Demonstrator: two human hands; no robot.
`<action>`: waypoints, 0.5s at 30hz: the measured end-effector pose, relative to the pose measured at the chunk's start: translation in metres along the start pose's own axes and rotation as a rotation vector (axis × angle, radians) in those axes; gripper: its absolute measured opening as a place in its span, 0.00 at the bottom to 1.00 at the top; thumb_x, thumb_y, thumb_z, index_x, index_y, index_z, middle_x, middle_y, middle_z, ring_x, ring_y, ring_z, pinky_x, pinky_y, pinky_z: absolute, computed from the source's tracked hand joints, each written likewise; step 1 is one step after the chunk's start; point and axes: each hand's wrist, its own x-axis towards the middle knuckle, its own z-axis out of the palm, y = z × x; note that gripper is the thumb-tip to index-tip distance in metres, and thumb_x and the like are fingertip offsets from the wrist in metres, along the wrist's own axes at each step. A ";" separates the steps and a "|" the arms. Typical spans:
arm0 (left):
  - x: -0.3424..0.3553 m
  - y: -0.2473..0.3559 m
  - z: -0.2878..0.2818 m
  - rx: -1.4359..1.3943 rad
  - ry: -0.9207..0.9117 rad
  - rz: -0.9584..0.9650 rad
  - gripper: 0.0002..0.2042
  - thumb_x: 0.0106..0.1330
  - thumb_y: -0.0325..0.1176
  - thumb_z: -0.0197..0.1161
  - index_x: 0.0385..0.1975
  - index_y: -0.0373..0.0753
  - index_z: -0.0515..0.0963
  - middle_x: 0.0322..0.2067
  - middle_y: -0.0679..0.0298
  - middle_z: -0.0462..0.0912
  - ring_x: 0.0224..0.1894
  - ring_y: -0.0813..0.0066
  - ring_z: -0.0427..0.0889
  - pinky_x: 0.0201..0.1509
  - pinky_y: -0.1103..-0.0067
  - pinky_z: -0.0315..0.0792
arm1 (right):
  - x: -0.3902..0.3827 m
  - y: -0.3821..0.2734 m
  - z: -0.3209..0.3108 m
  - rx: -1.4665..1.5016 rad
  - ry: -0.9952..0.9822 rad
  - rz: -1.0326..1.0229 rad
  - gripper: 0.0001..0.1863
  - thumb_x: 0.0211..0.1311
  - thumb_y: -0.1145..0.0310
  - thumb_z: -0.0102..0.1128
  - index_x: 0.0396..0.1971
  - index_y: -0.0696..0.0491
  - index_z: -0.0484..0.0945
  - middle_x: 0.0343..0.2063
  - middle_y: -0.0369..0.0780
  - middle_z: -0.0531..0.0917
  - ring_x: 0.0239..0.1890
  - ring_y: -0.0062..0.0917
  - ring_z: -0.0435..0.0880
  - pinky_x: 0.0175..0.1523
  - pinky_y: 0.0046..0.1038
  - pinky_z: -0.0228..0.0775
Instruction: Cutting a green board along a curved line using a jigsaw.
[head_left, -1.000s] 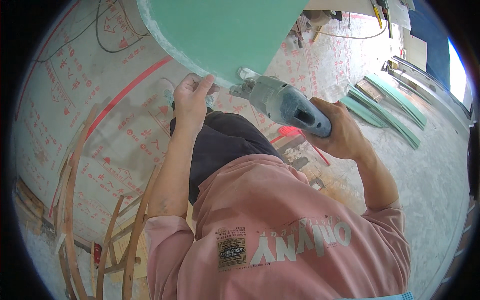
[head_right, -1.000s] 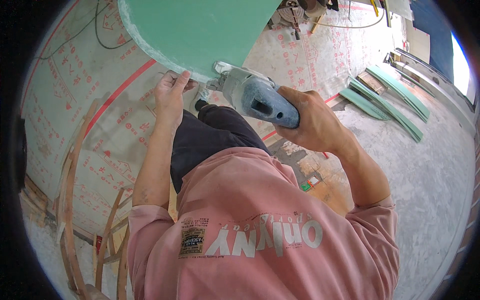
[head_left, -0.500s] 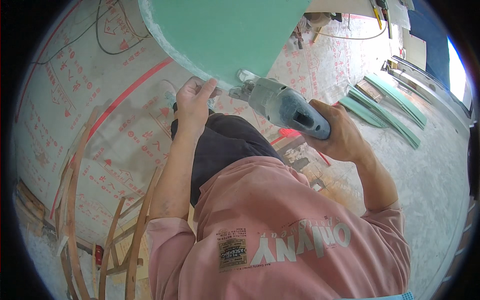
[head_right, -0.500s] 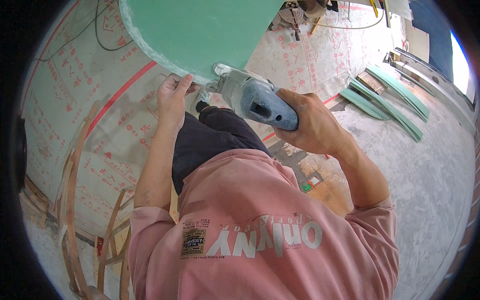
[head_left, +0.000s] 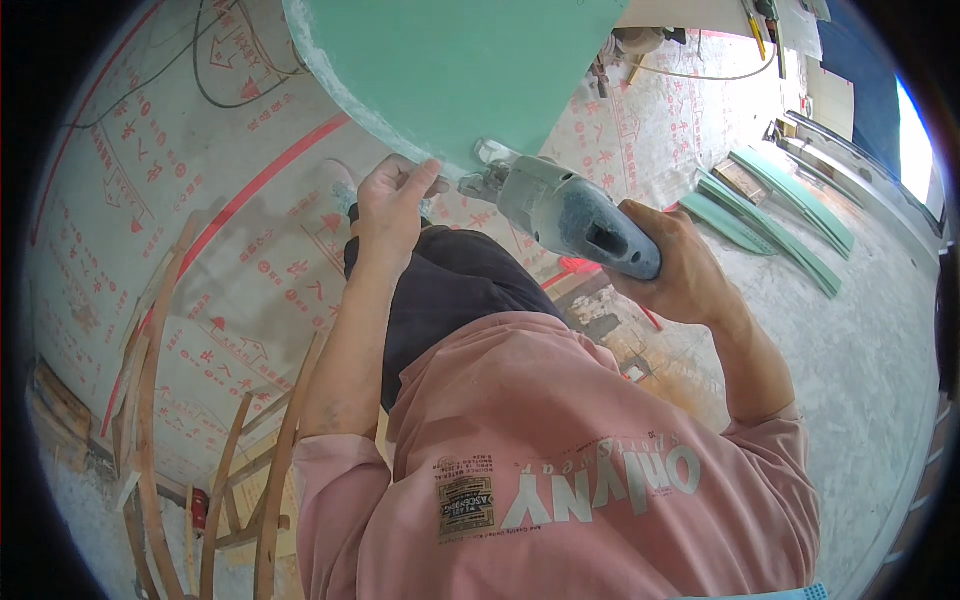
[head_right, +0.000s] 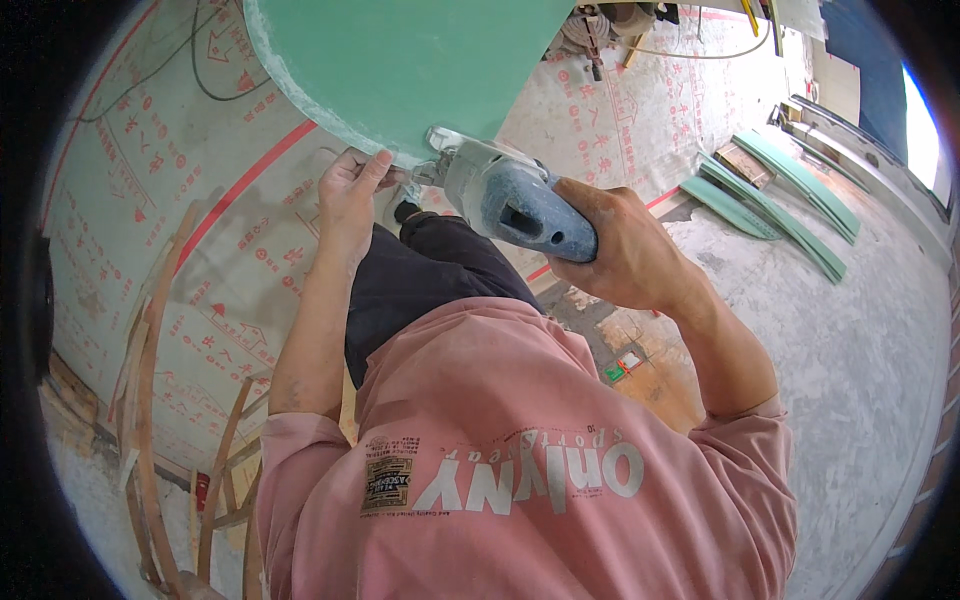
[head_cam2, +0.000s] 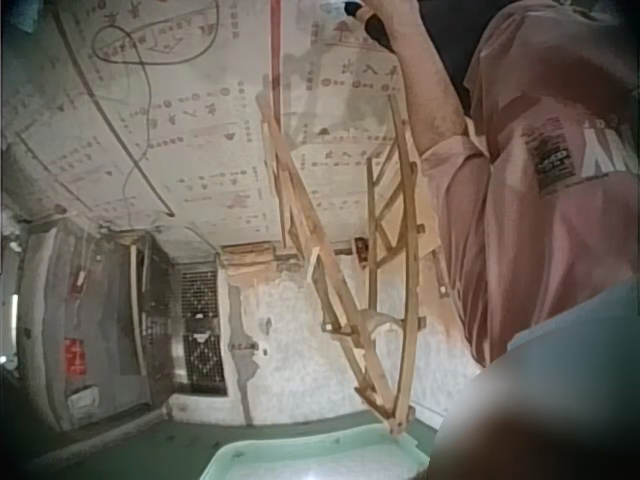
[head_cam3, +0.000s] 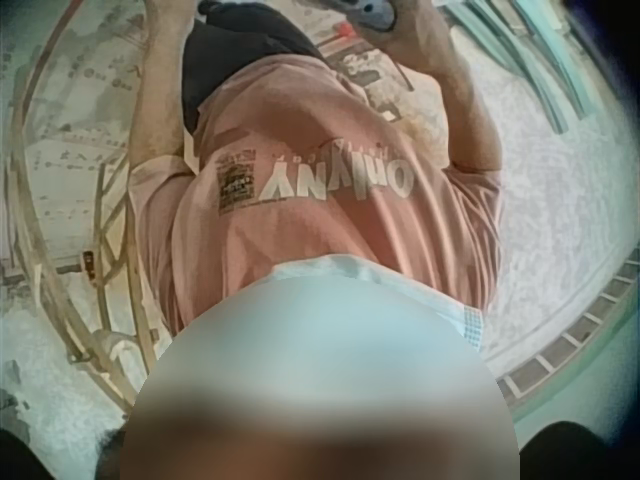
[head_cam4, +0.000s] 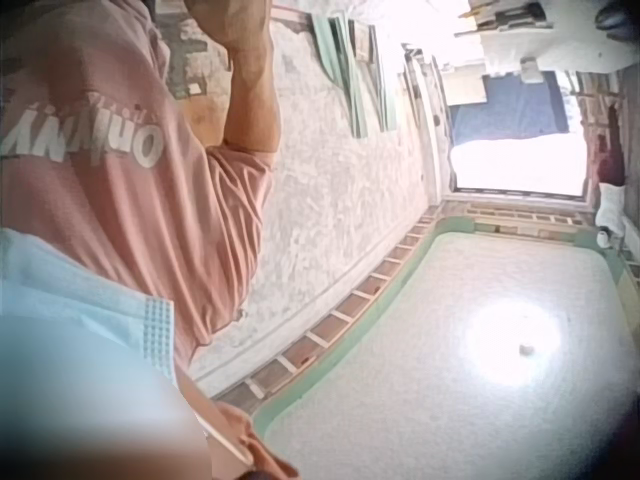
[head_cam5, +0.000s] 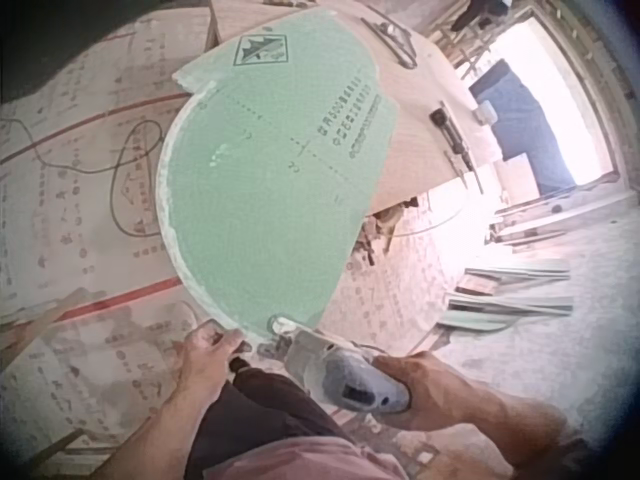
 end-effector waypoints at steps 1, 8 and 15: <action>-0.001 -0.001 0.001 0.000 0.001 0.000 0.10 0.72 0.34 0.69 0.34 0.34 0.80 0.31 0.62 0.87 0.35 0.77 0.85 0.47 0.79 0.77 | -0.001 0.001 0.000 -0.025 0.002 -0.020 0.16 0.50 0.73 0.69 0.40 0.58 0.78 0.26 0.50 0.81 0.29 0.48 0.80 0.38 0.39 0.73; -0.003 -0.006 -0.004 0.033 -0.036 0.004 0.12 0.73 0.39 0.67 0.34 0.36 0.80 0.33 0.62 0.86 0.36 0.75 0.86 0.48 0.77 0.77 | -0.002 0.001 0.002 -0.036 0.026 -0.082 0.16 0.50 0.75 0.68 0.41 0.59 0.78 0.26 0.52 0.82 0.30 0.50 0.83 0.37 0.40 0.74; -0.003 -0.004 -0.005 0.058 -0.053 0.018 0.14 0.74 0.42 0.66 0.33 0.37 0.80 0.34 0.63 0.85 0.37 0.75 0.85 0.49 0.76 0.77 | 0.000 -0.002 0.002 -0.040 0.023 -0.066 0.16 0.50 0.75 0.68 0.41 0.59 0.78 0.26 0.52 0.82 0.31 0.50 0.83 0.38 0.41 0.74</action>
